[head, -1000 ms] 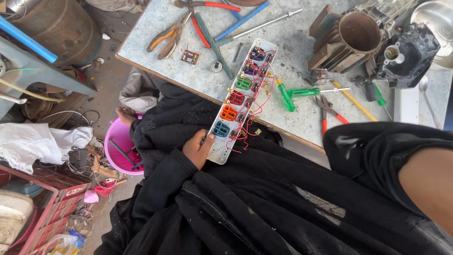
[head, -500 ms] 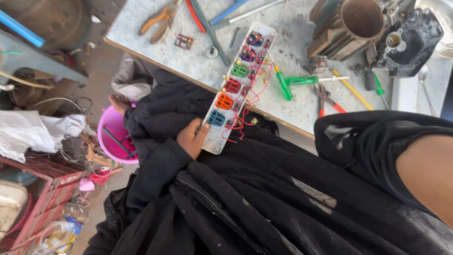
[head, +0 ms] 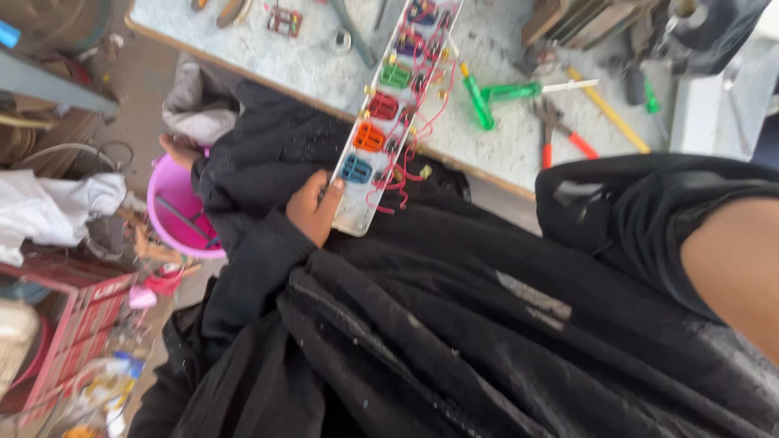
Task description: The person repairs a multi-socket extension board by rearranging wires inside, using a screwdriver to tighten components, and using pliers to trim and position wires.
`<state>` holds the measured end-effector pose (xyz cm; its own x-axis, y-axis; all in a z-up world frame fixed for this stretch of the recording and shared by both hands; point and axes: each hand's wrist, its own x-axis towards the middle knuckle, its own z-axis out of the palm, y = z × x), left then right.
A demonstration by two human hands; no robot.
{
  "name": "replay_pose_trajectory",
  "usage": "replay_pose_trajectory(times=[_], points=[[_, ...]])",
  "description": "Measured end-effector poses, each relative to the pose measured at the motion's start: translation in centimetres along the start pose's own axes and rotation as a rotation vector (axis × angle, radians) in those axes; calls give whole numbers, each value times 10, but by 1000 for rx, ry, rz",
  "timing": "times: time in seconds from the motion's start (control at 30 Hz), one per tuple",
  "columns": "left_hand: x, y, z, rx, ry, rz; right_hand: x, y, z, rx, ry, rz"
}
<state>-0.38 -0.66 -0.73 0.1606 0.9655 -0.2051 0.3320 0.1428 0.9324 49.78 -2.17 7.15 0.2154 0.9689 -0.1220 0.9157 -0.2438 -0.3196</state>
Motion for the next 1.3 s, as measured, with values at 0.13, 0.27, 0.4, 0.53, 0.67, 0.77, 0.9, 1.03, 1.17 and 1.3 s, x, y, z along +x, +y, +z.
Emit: replay_pose_trajectory(times=[0.13,0.27,0.4,0.53,0.67,0.77,0.9,1.03,1.17,1.3], points=[[11,3,-1,34,63,154,26,-13,9,7,73,20],[-12,-11,14,48,100,106,-31,33,-2,-75,47,148],[7,-4,5,81,103,49,40,-6,-35,-253,640,-32],[12,-8,9,47,135,107,86,-123,-1,-123,739,-591],[9,-7,6,66,87,12,85,-192,48,-47,462,-537],[10,-6,6,47,62,15,87,-199,58,-126,489,-486],[9,-5,6,104,85,-11,94,-201,49,-79,524,-558],[9,-7,5,87,70,8,70,-210,13,246,458,-696],[13,-16,12,110,104,62,50,-229,4,126,320,-723],[12,-16,11,56,74,50,50,-245,7,42,295,-571]])
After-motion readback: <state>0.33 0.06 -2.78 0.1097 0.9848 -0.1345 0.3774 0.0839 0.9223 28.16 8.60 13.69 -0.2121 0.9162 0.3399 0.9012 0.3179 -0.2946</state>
